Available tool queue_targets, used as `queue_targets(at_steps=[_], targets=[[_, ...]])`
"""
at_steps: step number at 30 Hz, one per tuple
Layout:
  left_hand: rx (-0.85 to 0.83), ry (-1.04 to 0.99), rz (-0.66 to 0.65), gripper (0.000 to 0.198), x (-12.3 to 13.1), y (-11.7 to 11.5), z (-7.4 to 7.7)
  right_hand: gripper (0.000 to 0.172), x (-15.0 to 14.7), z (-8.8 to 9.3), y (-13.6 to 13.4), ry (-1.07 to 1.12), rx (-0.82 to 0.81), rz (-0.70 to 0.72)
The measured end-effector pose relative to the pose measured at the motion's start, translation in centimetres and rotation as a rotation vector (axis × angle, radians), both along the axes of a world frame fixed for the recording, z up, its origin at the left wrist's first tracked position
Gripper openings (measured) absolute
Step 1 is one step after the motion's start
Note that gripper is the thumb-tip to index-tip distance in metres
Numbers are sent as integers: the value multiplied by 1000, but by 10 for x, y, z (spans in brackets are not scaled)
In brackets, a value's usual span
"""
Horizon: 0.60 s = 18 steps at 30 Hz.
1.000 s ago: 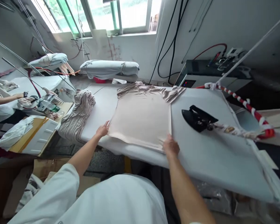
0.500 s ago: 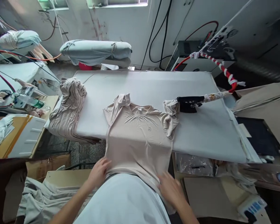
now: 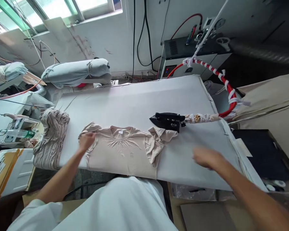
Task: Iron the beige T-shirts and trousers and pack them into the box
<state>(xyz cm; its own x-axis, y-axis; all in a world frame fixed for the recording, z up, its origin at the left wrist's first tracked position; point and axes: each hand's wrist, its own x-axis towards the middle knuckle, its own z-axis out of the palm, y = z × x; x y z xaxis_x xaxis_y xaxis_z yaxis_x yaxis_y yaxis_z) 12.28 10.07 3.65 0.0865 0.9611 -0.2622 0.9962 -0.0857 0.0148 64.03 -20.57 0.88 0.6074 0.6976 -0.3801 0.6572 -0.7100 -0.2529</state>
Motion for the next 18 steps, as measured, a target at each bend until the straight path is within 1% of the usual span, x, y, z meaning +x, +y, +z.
queue_targets(at_steps=[1, 2, 3, 4, 5, 6, 7, 8, 9, 10, 11, 12, 13, 14, 15, 16, 18], targets=[[-68, -174, 24, 47, 40, -17, -10, 36, -14, -1, 12, 76, 22, 107], [-174, -351, 70, 48, 84, -32, -20, 37, -36, -4, 30, 139, 84, 238], [-291, -515, 134, 47, 127, -43, -30, 42, -60, -7, 52, 187, 181, 389], [-411, -659, 205, 47, 166, -48, -37, 47, -82, -11, 72, 172, 265, 508], [-513, -779, 281, 47, 197, -48, -43, 50, -97, -15, 89, 138, 295, 602], [-601, -871, 344, 48, 220, -43, -45, 52, -102, -18, 99, 84, 274, 632], [-682, -929, 387, 50, 234, -35, -45, 52, -99, -20, 102, 28, 178, 608], [-753, -949, 403, 51, 239, -25, -43, 49, -88, -21, 98, -16, 32, 544], [-809, -933, 388, 50, 238, -14, -41, 46, -73, -21, 90, -50, -119, 457], [-849, -890, 343, 49, 234, -4, -39, 47, -60, -21, 79, -74, -229, 372], [-873, -830, 276, 50, 228, 3, -38, 50, -51, -20, 70, -82, -270, 316], [-885, -765, 200, 53, 223, 7, -40, 52, -50, -20, 65, -75, -247, 297], [-879, -716, 128, 56, 220, 7, -43, 53, -56, -22, 65, -64, -177, 300], [-848, -696, 70, 58, 219, 5, -48, 52, -68, -25, 71, -57, -90, 310], [-793, -700, 31, 56, 222, 0, -55, 50, -85, -30, 80, -51, -18, 321], [-716, -711, 9, 51, 227, -6, -62, 48, -101, -37, 91, -50, 29, 322], [-511, -709, -20, 35, 241, -18, -76, 46, -124, -54, 113, -82, 88, 279]])
